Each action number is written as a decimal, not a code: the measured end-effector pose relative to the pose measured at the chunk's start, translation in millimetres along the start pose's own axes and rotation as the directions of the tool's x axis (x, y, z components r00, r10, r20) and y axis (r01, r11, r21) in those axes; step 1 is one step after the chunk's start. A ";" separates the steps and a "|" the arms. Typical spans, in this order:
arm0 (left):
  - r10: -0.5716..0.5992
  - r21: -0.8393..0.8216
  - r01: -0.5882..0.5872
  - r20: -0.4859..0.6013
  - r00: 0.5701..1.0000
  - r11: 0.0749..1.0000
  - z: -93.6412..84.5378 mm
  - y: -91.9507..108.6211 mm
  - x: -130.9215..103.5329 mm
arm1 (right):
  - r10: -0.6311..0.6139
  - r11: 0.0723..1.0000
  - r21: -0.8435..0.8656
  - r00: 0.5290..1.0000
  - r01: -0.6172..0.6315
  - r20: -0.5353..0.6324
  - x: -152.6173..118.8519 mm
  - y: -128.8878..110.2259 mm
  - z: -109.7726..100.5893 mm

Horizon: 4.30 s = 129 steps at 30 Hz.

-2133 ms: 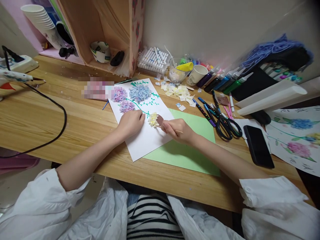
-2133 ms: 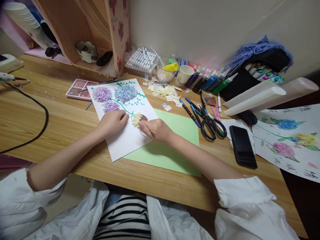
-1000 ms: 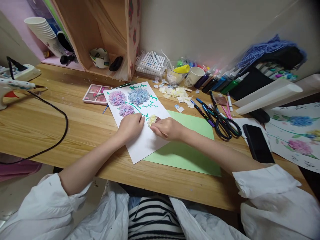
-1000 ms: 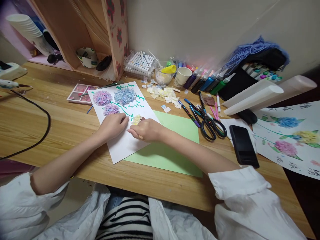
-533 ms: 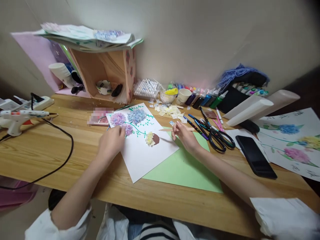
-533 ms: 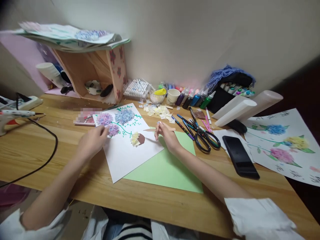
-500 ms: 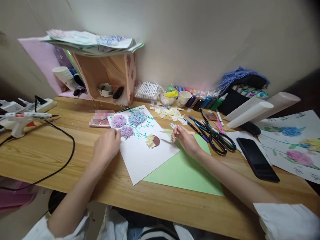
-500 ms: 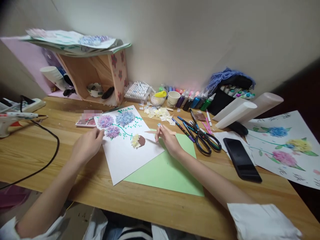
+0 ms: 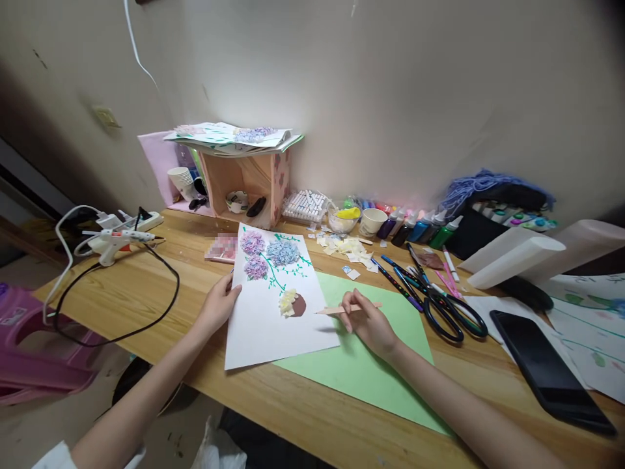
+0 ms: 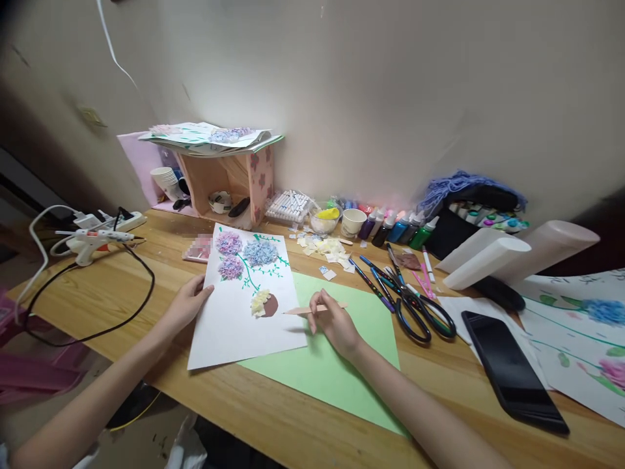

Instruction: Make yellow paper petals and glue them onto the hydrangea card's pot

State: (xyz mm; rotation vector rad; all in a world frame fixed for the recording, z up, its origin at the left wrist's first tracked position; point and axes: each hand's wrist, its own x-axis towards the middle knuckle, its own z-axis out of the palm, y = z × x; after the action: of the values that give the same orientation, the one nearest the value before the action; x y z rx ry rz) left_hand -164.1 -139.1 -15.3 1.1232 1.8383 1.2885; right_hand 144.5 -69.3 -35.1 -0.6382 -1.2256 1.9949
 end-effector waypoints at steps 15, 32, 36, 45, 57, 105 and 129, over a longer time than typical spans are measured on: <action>0.168 0.412 -0.362 0.436 0.884 0.836 9.3 33.4 80.0 | -0.176 0.978 0.089 0.973 0.191 -0.153 8.2 -11.9 -31.8; 0.405 0.515 -0.675 0.546 0.733 0.529 134.6 103.4 119.6 | -0.275 0.906 0.182 0.859 0.382 -0.433 25.2 -26.3 -66.2; 0.409 0.464 -0.700 0.582 0.703 0.543 200.6 115.7 123.8 | -0.278 0.909 0.167 0.853 0.382 -0.442 24.7 -27.3 -64.8; 0.404 0.410 -0.637 0.523 0.750 0.652 222.4 110.6 139.5 | -0.270 0.919 0.150 0.858 0.366 -0.437 25.7 -28.5 -64.8; 0.420 0.182 -0.527 0.418 0.806 0.830 185.7 101.0 148.4 | -0.277 0.936 0.084 0.859 0.343 -0.430 21.5 -28.5 -63.5; 0.321 0.356 -0.393 0.246 0.915 0.848 -2.3 2.0 20.6 | -0.389 0.364 -0.732 0.808 0.576 0.442 46.4 31.1 87.5; -0.062 0.105 0.055 0.070 0.996 0.993 2.2 -9.8 20.2 | -0.181 0.514 -0.837 0.978 0.186 0.106 35.9 -14.4 69.0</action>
State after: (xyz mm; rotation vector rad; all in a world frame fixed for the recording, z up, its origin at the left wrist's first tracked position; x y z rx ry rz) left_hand -174.1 -121.6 -25.6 1.1464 1.8878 1.1162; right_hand 77.1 -75.5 5.8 -0.8939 -2.1860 1.0964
